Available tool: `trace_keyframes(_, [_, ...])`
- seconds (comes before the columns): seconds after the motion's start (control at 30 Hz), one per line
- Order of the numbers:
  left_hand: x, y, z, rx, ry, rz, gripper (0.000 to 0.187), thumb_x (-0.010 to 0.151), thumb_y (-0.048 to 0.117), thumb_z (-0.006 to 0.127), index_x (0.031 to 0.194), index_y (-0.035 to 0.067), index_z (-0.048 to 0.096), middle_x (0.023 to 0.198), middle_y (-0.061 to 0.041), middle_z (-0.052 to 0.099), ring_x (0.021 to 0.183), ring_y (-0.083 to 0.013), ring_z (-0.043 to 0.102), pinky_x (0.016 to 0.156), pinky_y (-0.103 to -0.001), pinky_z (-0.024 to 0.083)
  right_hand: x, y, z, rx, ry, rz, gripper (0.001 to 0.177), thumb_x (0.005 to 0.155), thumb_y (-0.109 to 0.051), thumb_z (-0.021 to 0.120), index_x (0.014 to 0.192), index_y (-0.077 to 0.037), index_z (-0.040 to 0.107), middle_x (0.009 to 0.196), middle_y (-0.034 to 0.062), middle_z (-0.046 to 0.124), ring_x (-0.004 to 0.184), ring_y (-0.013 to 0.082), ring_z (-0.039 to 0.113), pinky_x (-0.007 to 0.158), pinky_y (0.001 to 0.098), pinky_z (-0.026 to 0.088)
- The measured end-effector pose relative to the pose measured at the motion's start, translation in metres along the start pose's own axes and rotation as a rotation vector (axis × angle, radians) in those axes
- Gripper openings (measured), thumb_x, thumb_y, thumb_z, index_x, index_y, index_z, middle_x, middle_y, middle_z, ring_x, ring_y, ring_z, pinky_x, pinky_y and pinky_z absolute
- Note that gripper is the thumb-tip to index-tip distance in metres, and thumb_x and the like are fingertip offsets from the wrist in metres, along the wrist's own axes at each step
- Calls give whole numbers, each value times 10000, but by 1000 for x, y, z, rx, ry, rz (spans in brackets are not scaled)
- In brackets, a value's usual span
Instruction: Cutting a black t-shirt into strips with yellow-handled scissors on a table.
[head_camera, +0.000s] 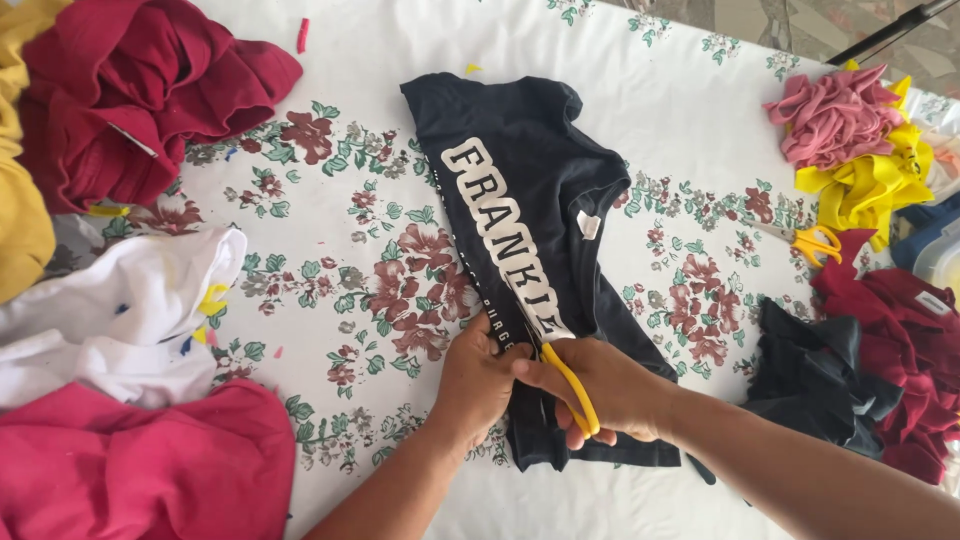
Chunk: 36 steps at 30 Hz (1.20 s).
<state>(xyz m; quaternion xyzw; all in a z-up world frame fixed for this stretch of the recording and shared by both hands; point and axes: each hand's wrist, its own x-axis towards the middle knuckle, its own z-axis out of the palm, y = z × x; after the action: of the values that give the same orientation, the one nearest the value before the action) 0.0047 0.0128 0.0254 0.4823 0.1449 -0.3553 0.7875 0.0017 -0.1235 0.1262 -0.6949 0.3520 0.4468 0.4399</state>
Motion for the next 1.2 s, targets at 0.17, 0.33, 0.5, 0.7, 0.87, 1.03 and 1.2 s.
trace_keyframes(0.17, [5, -10, -3, 32, -39, 64, 428, 831, -136, 620, 1233, 12, 615, 988, -125, 762, 804, -133, 678, 702, -232, 528, 6, -6, -4, 48, -29, 6, 447, 932, -388, 702, 1041, 44, 678, 569, 136, 585, 374, 206, 569, 257, 230, 347])
trace_keyframes(0.33, [3, -1, 3, 115, -21, 108, 446, 826, -86, 654, 1252, 33, 600, 1003, -97, 768, 842, -135, 719, 720, -245, 549, 10, -7, -8, 159, -64, 13, 486, 941, -390, 699, 980, 85, 602, 568, 149, 563, 383, 226, 578, 245, 230, 339])
trace_keyframes(0.5, [0, 1, 5, 376, 64, 38, 259, 848, -5, 636, 1096, 63, 664, 921, -59, 756, 780, -134, 683, 712, -277, 566, 13, -6, -8, 139, -54, 4, 505, 931, -435, 690, 953, 64, 614, 567, 144, 555, 371, 212, 546, 251, 235, 324])
trace_keyframes(0.7, [1, -3, 3, 338, 83, -90, 188, 846, -62, 605, 976, 9, 721, 824, -55, 727, 714, -101, 576, 656, -244, 484, 12, 9, 1, 159, -46, -23, 453, 913, -439, 697, 1033, -3, 667, 555, 104, 542, 366, 174, 516, 290, 218, 290])
trace_keyframes(0.87, [3, -3, 1, 279, 85, -143, 137, 885, -45, 635, 978, -31, 734, 848, -104, 734, 704, -133, 596, 642, -266, 495, 15, 7, -7, 120, -91, -61, 492, 914, -452, 681, 1035, 22, 634, 566, 123, 580, 395, 197, 581, 277, 221, 325])
trace_keyframes(1.03, [3, 2, 2, 296, 102, -195, 117, 897, 11, 673, 983, -26, 743, 853, -104, 733, 699, -137, 597, 640, -268, 487, 14, 3, -7, 133, -66, -80, 527, 914, -471, 672, 945, 50, 609, 620, 142, 577, 443, 238, 614, 285, 242, 360])
trace_keyframes(1.2, [4, 3, 3, 333, 109, -272, 110, 901, 43, 698, 984, -9, 747, 831, -85, 681, 705, -138, 537, 652, -273, 451, 21, 17, -6, 171, -69, -95, 524, 894, -508, 670, 943, 12, 627, 532, 92, 540, 352, 175, 536, 278, 217, 288])
